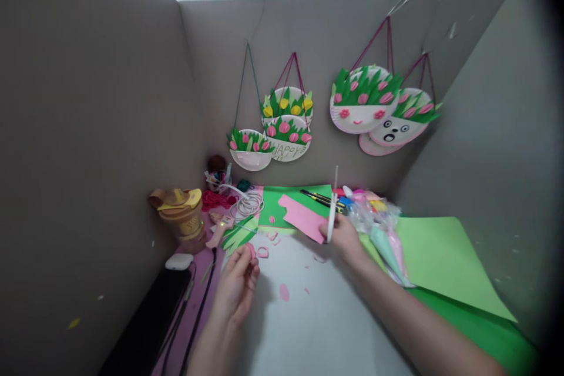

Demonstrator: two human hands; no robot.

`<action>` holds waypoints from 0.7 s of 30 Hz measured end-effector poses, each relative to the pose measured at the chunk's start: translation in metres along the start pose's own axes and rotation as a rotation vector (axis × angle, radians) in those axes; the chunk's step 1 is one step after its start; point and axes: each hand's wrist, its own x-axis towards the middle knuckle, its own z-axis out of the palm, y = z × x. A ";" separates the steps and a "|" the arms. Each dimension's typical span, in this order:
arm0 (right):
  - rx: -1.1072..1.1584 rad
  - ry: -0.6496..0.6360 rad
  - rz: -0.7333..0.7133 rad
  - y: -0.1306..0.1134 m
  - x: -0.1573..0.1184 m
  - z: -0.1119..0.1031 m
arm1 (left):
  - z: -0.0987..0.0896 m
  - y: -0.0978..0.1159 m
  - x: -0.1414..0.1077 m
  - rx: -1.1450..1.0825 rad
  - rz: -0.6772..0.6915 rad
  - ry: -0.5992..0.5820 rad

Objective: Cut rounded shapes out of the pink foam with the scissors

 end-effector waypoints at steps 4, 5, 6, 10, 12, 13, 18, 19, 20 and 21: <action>-0.078 0.008 0.051 -0.012 0.049 0.017 | 0.002 -0.002 0.000 0.005 -0.029 -0.002; -0.102 0.010 0.058 -0.014 0.057 0.018 | 0.002 -0.003 0.001 0.011 -0.037 0.001; -0.124 0.015 0.060 -0.016 0.063 0.017 | 0.002 -0.004 0.001 0.017 -0.048 0.007; -0.162 -0.003 -0.007 -0.017 0.052 0.004 | 0.000 -0.007 0.003 0.052 -0.091 0.026; -0.154 -0.067 -0.061 -0.015 0.025 -0.004 | 0.000 -0.011 0.002 0.067 -0.114 0.009; -0.150 -0.107 -0.084 -0.013 0.008 -0.008 | 0.000 -0.013 0.000 0.073 -0.125 -0.007; -0.236 -0.425 -0.253 0.004 -0.075 -0.027 | 0.003 -0.020 -0.004 0.133 -0.119 -0.062; -0.288 -0.433 -0.262 0.009 -0.085 -0.031 | 0.003 -0.019 -0.004 0.161 -0.102 -0.050; -0.341 -0.423 -0.272 0.015 -0.092 -0.036 | 0.002 -0.018 -0.003 0.192 -0.082 -0.035; -0.401 -0.395 -0.276 0.021 -0.096 -0.040 | 0.001 -0.016 -0.001 0.228 -0.059 -0.019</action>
